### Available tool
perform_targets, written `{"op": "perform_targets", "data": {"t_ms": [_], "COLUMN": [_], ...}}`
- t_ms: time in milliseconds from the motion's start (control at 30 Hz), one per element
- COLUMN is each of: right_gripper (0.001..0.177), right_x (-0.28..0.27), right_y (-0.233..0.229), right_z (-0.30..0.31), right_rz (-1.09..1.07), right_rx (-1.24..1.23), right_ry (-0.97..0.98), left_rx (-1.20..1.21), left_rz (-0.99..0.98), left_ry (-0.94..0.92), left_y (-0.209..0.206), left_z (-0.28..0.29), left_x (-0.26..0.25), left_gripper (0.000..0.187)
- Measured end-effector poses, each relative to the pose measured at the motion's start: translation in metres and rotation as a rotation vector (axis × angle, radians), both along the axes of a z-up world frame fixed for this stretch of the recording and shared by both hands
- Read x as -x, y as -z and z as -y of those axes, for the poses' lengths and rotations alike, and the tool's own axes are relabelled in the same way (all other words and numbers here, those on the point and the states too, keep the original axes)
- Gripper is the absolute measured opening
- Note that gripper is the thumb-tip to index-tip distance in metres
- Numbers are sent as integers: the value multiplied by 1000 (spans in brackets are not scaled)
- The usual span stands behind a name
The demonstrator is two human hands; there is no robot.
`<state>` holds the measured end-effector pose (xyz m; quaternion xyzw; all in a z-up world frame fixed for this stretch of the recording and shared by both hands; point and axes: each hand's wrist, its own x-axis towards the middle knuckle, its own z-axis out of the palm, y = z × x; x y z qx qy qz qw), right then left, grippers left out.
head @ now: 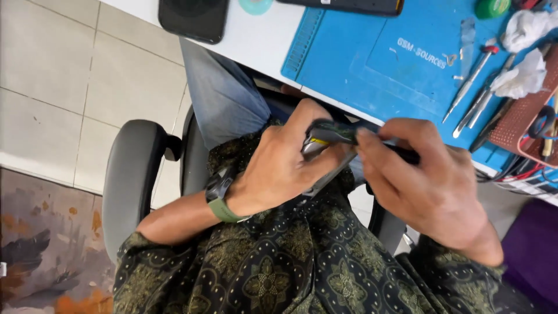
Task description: Reassembling internal components of a mobile phone, including curing adhesive with UV light, placing the battery, and soldering connections.
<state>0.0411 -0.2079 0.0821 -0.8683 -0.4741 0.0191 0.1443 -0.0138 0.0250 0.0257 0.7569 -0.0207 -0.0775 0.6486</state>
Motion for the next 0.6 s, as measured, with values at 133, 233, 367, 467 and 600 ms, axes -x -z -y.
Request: {"op": "perform_targets", "data": {"t_ms": [133,233,367,467,600], "right_gripper": [17,20,21,19,20], "right_x": [2,2,7,13,18], "right_y": [-9,-11,1,-1,8], "right_z": [8,-5,8,8,15], "right_rz": [30,78,56,58,-4], "right_rx": [-22,-29,-37,-9,-64], "right_ry": [38,12,38,78,76], "left_rx": [-44,-24,-25,7,9], "left_rz": [5,-69,-29,25,31], "left_ry": [-34,4,29,55,66], "left_y": [1,-6,-2,1,0], "left_z": [-3,2,1,4,-1], "left_x": [2,-4,-1,2,5], "left_gripper": [24,25,29,29,28]}}
